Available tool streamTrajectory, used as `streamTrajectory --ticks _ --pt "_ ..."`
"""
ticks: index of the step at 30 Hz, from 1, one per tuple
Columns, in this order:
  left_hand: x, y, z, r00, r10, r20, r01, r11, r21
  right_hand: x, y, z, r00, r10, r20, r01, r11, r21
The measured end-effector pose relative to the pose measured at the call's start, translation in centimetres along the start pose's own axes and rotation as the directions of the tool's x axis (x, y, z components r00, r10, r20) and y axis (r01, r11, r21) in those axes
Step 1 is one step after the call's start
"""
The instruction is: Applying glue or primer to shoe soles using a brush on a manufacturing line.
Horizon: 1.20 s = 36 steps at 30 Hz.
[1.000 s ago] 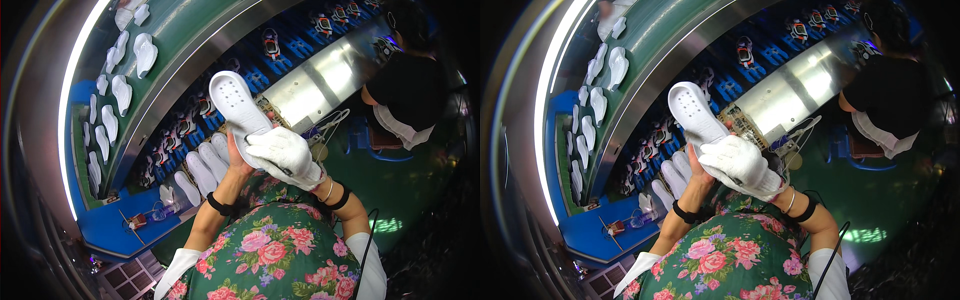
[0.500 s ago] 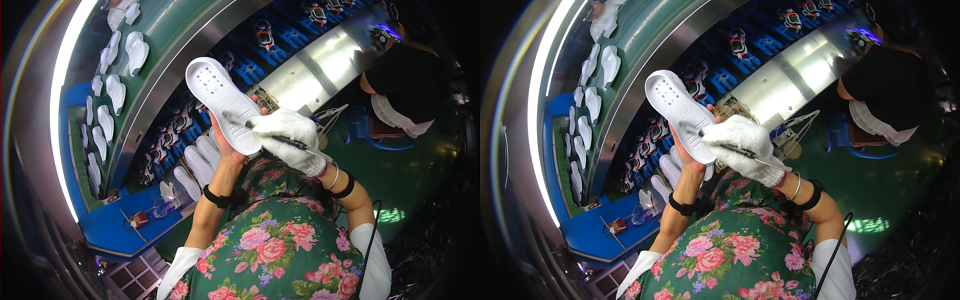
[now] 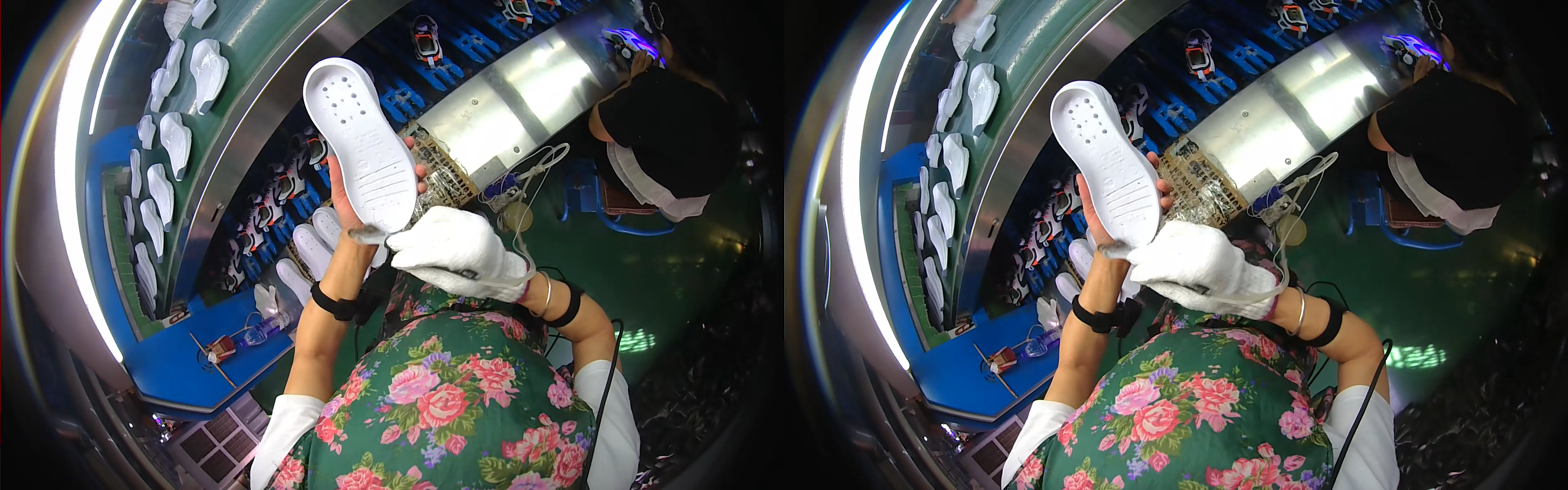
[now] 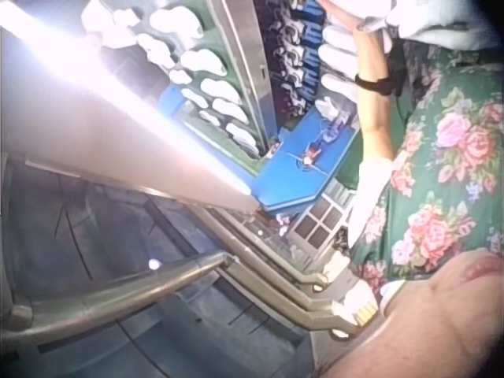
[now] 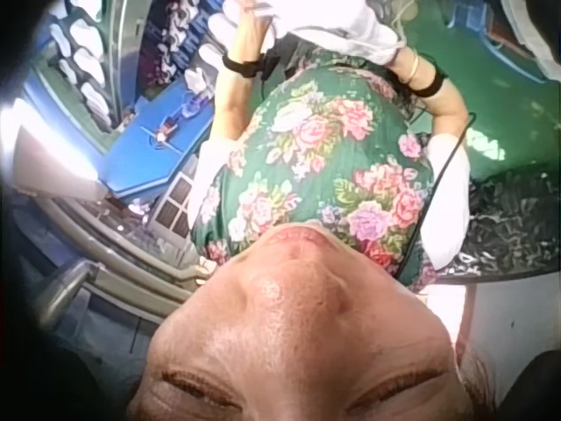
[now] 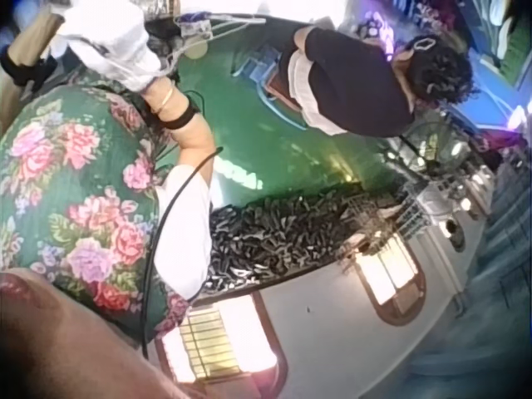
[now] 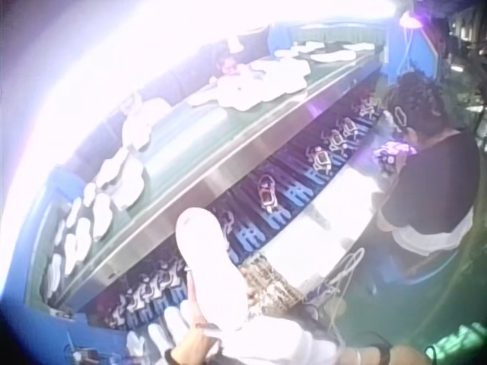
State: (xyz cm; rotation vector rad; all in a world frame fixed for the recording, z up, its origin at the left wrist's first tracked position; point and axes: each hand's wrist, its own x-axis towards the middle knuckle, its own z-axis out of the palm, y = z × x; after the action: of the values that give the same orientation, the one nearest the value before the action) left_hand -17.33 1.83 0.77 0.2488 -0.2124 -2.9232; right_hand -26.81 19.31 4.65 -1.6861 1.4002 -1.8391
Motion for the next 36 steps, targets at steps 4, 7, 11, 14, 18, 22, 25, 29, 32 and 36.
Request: streamTrajectory --ticks 4,7,11,14,18,22,25,29,32,36 --pt "0.4 0.6 -0.3 0.999 0.006 0.051 -0.012 0.993 0.12 -0.1 1.4 -1.0 0.925 0.347 -0.154 -0.316 0.929 0.195" --pt "0.6 1.0 -0.2 0.996 -0.051 0.068 0.04 0.988 0.152 0.0 1.8 -1.6 0.998 -0.03 -0.061 0.019 0.986 -0.168" --pt "0.8 1.5 -0.4 0.989 -0.085 0.121 0.072 0.991 0.111 -1.2 0.1 -1.0 0.987 0.156 0.037 -0.159 0.982 0.098" --pt "0.7 1.7 -0.2 0.987 -0.122 0.1 0.108 0.985 0.138 -0.7 1.0 -1.3 0.885 0.458 -0.08 -0.387 0.821 0.421" --pt "0.8 1.7 0.6 0.994 -0.021 -0.103 0.066 0.887 0.456 -0.1 1.4 -2.5 0.997 0.059 -0.044 -0.064 0.991 -0.114" --pt "0.9 2.7 0.1 0.984 -0.177 -0.009 0.167 0.908 0.385 -2.3 0.9 -1.0 0.987 -0.077 0.14 0.111 0.959 -0.26" --pt "0.8 2.6 0.2 0.98 -0.199 -0.02 0.183 0.855 0.485 -2.4 0.2 -0.6 0.995 0.019 0.098 -0.012 0.998 -0.069" --pt "1.1 2.8 -0.2 0.976 -0.214 0.047 0.154 0.825 0.543 -0.8 0.3 -2.2 0.987 0.155 -0.049 -0.155 0.988 0.016" --pt "1.8 2.6 0.1 0.979 -0.189 0.07 0.133 0.867 0.48 -1.3 0.6 -1.3 0.998 -0.047 0.039 0.055 0.971 -0.232" --pt "2.2 2.6 0.2 0.982 -0.189 0.027 0.15 0.852 0.502 -1.4 0.2 -1.1 0.981 0.184 0.057 -0.191 0.97 0.152"
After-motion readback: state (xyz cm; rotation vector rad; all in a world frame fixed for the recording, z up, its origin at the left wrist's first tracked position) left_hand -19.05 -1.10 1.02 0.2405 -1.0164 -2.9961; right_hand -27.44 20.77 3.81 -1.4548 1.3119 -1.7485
